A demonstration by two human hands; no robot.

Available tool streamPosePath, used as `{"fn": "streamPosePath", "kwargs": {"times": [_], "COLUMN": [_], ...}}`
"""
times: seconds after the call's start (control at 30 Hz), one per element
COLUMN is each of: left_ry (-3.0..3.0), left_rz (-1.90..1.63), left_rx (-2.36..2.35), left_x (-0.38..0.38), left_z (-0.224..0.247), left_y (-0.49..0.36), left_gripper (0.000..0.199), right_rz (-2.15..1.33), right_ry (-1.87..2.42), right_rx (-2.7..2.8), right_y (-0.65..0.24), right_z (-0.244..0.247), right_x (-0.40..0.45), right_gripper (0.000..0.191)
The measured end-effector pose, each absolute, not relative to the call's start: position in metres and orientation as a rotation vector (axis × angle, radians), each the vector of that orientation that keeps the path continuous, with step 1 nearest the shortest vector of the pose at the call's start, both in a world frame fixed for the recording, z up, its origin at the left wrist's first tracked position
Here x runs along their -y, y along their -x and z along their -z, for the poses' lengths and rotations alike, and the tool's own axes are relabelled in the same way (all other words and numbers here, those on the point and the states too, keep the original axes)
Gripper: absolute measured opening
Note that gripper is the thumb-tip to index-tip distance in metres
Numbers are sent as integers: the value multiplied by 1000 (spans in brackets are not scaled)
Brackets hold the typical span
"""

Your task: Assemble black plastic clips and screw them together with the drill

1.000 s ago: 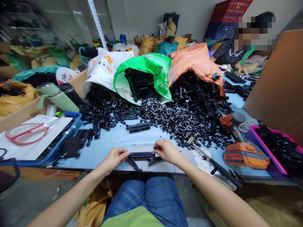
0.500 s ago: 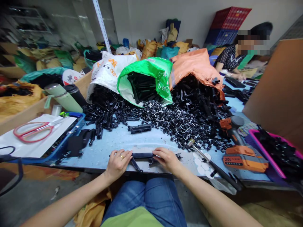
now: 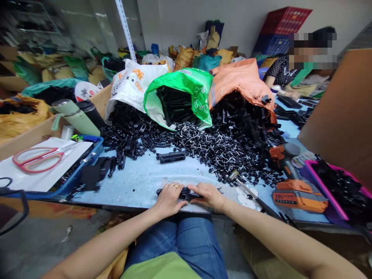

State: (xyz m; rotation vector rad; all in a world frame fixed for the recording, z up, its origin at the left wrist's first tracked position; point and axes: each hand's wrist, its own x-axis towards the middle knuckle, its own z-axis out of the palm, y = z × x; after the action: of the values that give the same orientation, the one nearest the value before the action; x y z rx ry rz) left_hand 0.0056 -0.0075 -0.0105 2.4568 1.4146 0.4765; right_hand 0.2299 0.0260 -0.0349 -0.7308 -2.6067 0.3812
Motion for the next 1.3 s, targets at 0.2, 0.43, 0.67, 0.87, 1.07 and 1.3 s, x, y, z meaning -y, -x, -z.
{"fn": "streamPosePath", "kwargs": {"times": [0.2,0.43,0.67,0.87,1.07,1.3], "left_ry": [-2456,-2710,-2437,-1843,-2341,-2691], "left_rz": [-469,-360,-728,-1417,-1293,-475], "left_rx": [-1429,-1294,-1150,-857,-1169,-1721], "left_x": [7,10,13,46,-2,-91], "left_z": [11,2,-32,-61,-12,20], "left_y": [-9,6,29,3,13,23], "left_gripper": [44,53,58,62,76,68], "right_rz": [-238,-146,-599,-956,-585,-320], "right_ry": [791,863,833,737,967,1703], "right_rx": [2629,2795,2479,1659,1776,1830], "right_y": [-233,-238,-217,-141,-111,-157], "right_z": [38,20,-39,-34,6,-47], "right_x": [-23,-33,-8,14,-80,-285], "right_gripper": [44,49,57,56,32,28]}}
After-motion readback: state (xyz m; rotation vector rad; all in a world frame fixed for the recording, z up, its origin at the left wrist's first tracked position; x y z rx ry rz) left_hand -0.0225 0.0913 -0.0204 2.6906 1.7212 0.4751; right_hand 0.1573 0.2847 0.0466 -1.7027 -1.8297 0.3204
